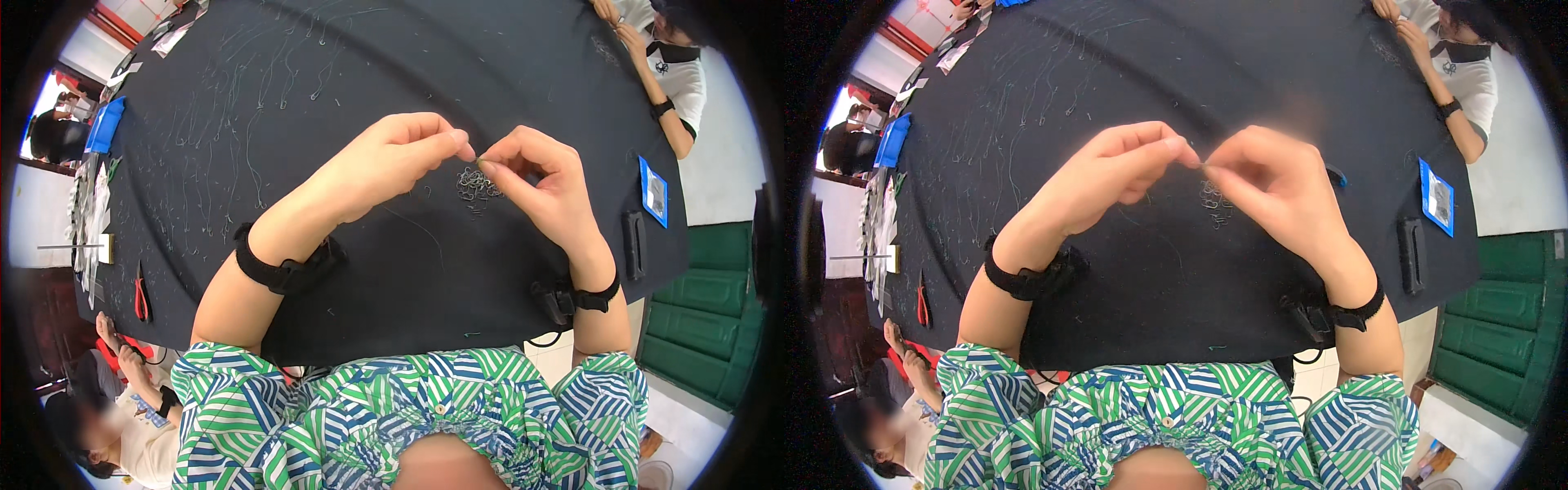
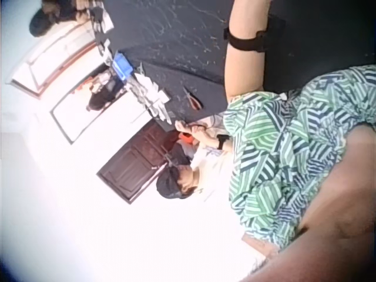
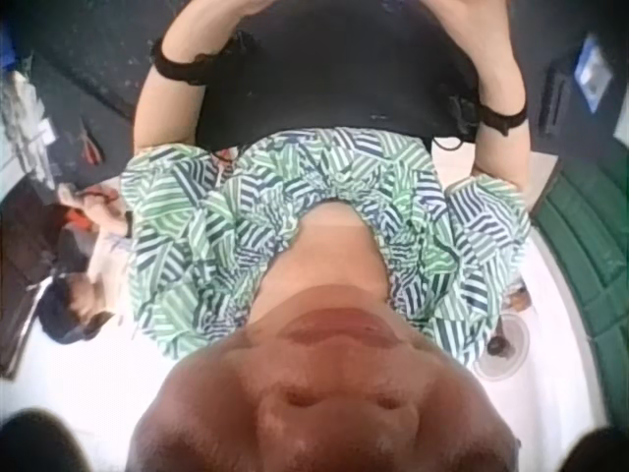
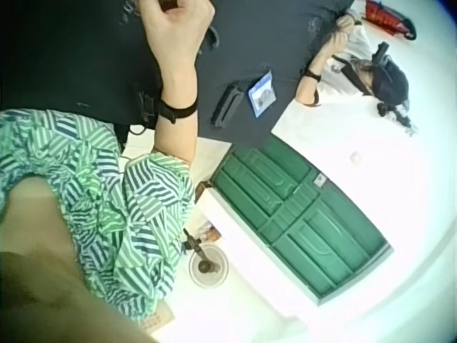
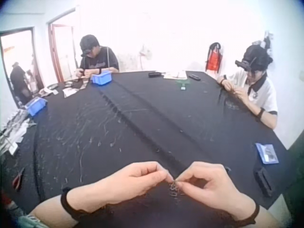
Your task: The person attaches small metal clips to a length of green fishing line by hand and using a pair of pliers.
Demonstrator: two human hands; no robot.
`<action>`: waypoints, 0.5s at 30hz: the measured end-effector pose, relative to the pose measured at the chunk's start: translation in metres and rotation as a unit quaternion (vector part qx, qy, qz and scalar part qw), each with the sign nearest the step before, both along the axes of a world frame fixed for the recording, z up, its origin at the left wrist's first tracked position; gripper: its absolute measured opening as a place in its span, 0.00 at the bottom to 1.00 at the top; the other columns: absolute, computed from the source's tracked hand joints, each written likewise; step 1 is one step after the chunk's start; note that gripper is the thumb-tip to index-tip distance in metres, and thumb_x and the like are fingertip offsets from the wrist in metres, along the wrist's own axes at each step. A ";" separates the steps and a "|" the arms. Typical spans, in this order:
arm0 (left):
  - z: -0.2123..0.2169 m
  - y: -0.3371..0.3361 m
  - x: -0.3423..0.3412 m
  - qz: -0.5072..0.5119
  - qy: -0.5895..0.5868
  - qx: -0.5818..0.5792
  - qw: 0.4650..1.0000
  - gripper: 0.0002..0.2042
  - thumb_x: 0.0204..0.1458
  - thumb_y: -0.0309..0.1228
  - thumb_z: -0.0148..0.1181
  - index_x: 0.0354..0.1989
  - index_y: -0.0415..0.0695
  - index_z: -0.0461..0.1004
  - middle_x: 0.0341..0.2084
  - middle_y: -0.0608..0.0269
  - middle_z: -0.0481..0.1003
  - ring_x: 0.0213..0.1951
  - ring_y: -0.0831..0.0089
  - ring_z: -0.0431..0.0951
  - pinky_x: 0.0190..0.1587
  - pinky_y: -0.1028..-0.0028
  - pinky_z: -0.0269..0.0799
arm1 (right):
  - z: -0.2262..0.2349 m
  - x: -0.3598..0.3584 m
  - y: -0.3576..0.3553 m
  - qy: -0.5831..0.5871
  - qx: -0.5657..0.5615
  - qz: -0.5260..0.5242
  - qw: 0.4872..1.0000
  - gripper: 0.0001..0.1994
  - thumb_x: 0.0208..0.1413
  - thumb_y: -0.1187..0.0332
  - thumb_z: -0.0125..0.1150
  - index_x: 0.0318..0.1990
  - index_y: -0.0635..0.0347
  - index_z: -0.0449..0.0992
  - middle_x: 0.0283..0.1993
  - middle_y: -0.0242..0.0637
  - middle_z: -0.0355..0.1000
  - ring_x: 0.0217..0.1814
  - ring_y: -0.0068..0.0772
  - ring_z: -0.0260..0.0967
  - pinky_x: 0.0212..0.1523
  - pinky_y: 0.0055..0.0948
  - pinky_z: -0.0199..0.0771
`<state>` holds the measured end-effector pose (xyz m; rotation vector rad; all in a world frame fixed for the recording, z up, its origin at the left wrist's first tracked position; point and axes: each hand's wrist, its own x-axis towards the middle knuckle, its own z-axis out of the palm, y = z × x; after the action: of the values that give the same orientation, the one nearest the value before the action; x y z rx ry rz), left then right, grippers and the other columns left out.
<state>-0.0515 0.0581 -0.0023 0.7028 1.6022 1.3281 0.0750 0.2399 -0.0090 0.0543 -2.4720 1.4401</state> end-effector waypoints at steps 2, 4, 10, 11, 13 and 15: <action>-0.001 0.001 0.003 0.023 0.063 -0.002 0.998 0.13 0.59 0.39 0.57 0.42 0.42 0.75 0.23 0.78 0.70 0.22 0.92 0.61 0.22 0.88 0.49 | 0.000 0.000 0.000 0.001 0.014 -0.003 1.000 0.03 0.52 0.74 0.63 0.33 0.65 0.77 0.27 0.30 0.71 0.28 0.18 0.68 0.28 0.19 0.66; -0.002 0.001 0.001 0.015 0.068 -0.009 0.998 0.12 0.57 0.39 0.59 0.41 0.43 0.75 0.23 0.78 0.70 0.22 0.92 0.60 0.22 0.88 0.49 | 0.000 0.000 0.001 -0.014 0.026 0.001 1.000 0.04 0.52 0.74 0.63 0.33 0.65 0.77 0.27 0.31 0.71 0.28 0.19 0.68 0.29 0.20 0.67; -0.024 0.001 -0.016 0.046 -0.034 0.019 0.998 0.10 0.57 0.36 0.60 0.40 0.44 0.74 0.19 0.81 0.64 0.18 0.91 0.56 0.19 0.87 0.48 | -0.008 -0.007 -0.008 -0.072 0.031 -0.018 0.997 0.06 0.52 0.72 0.62 0.35 0.64 0.74 0.28 0.35 0.72 0.29 0.25 0.72 0.31 0.24 0.70; -0.029 0.000 -0.020 0.062 -0.133 0.042 0.988 0.08 0.58 0.36 0.59 0.38 0.45 0.73 0.18 0.82 0.62 0.17 0.91 0.54 0.19 0.86 0.47 | -0.010 -0.008 -0.011 -0.074 0.031 -0.016 0.997 0.06 0.52 0.72 0.62 0.35 0.64 0.74 0.28 0.35 0.72 0.29 0.25 0.72 0.31 0.24 0.70; -0.041 0.000 -0.027 0.076 -0.191 0.078 0.975 0.07 0.59 0.35 0.58 0.36 0.46 0.72 0.17 0.82 0.59 0.17 0.91 0.52 0.18 0.86 0.46 | -0.014 -0.009 -0.019 -0.074 0.141 0.044 0.986 0.06 0.51 0.72 0.63 0.35 0.63 0.74 0.30 0.39 0.73 0.29 0.33 0.74 0.31 0.29 0.71; -0.044 0.000 -0.030 0.095 -0.239 0.119 0.959 0.06 0.60 0.33 0.56 0.31 0.50 0.68 0.16 0.83 0.55 0.16 0.90 0.49 0.17 0.84 0.44 | -0.019 -0.013 -0.025 -0.080 0.167 0.050 0.981 0.07 0.50 0.72 0.63 0.35 0.62 0.74 0.30 0.40 0.73 0.30 0.36 0.74 0.31 0.31 0.71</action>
<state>-0.0815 0.0579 -0.0466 0.3297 1.1500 1.6989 0.0619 0.2151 -0.0279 0.1366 -2.8577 1.0876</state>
